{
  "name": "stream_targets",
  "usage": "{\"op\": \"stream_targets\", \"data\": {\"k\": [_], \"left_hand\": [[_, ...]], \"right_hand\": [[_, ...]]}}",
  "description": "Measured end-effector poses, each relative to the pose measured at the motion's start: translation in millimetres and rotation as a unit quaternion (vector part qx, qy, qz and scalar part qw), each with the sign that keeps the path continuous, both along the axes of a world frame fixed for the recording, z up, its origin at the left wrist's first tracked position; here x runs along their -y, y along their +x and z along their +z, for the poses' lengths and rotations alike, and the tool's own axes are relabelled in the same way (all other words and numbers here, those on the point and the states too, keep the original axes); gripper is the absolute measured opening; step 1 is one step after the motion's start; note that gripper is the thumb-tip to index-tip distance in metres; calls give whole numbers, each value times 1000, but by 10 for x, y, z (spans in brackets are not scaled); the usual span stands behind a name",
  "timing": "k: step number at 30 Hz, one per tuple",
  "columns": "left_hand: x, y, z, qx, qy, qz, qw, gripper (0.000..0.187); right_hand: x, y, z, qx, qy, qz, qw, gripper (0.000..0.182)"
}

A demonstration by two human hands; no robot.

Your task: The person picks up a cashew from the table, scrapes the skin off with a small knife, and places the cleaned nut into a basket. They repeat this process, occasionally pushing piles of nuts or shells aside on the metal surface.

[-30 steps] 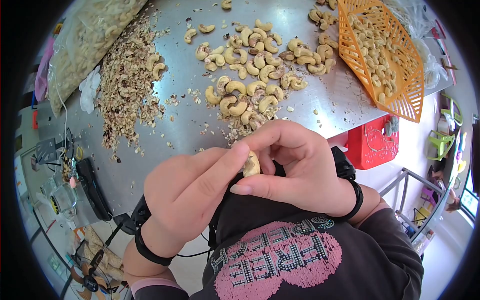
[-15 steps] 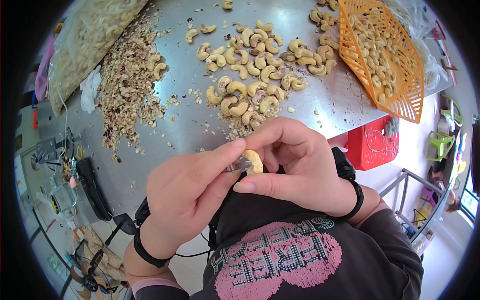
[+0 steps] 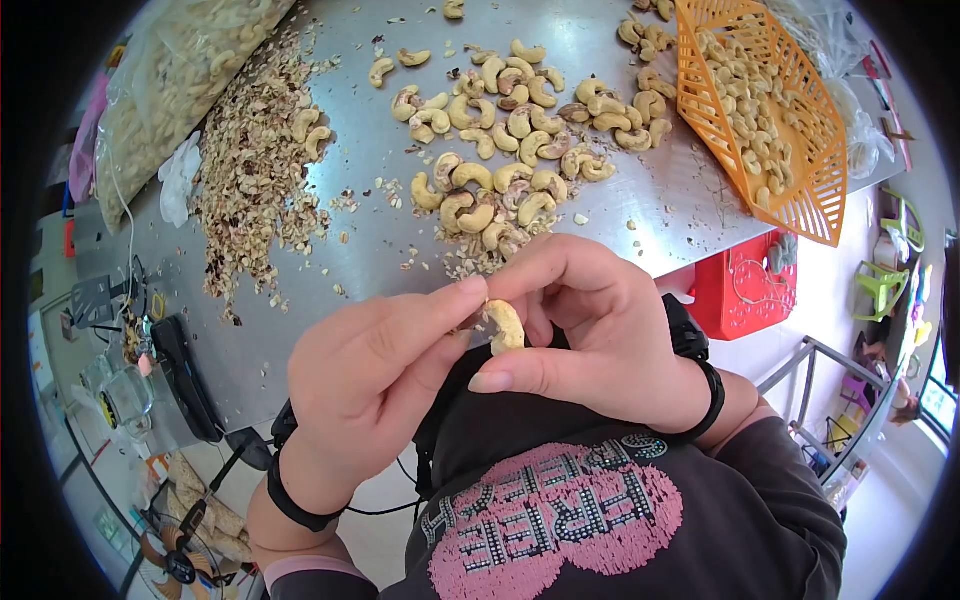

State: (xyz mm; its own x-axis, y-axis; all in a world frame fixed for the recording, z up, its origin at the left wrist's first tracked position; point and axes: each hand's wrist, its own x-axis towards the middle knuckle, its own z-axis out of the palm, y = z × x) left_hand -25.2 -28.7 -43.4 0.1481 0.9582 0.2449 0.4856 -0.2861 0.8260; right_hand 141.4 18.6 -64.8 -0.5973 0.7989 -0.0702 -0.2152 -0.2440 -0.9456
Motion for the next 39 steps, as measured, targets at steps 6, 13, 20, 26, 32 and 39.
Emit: {"op": "stream_targets", "data": {"k": [6,13,20,26,32,39], "left_hand": [[1,7,48,-41,-29,0,999,33],[13,-30,57,-1,-57,-3,998,34],[36,-14,76,27,-55,-28,998,39],[18,-28,118,32,-91,-50,994,42],[14,-46,153,33,-102,-62,992,38],[35,-40,124,18,-74,-35,997,30]], "right_hand": [[4,7,-6,-5,-10,4,1000,32],[-23,33,20,-3,-6,33,999,33],[-38,38,11,-17,1,29,999,35],[-45,41,11,-14,14,29,999,35],[-40,56,46,-9,9,44,999,34],[-48,55,63,-2,15,57,998,31]]}}
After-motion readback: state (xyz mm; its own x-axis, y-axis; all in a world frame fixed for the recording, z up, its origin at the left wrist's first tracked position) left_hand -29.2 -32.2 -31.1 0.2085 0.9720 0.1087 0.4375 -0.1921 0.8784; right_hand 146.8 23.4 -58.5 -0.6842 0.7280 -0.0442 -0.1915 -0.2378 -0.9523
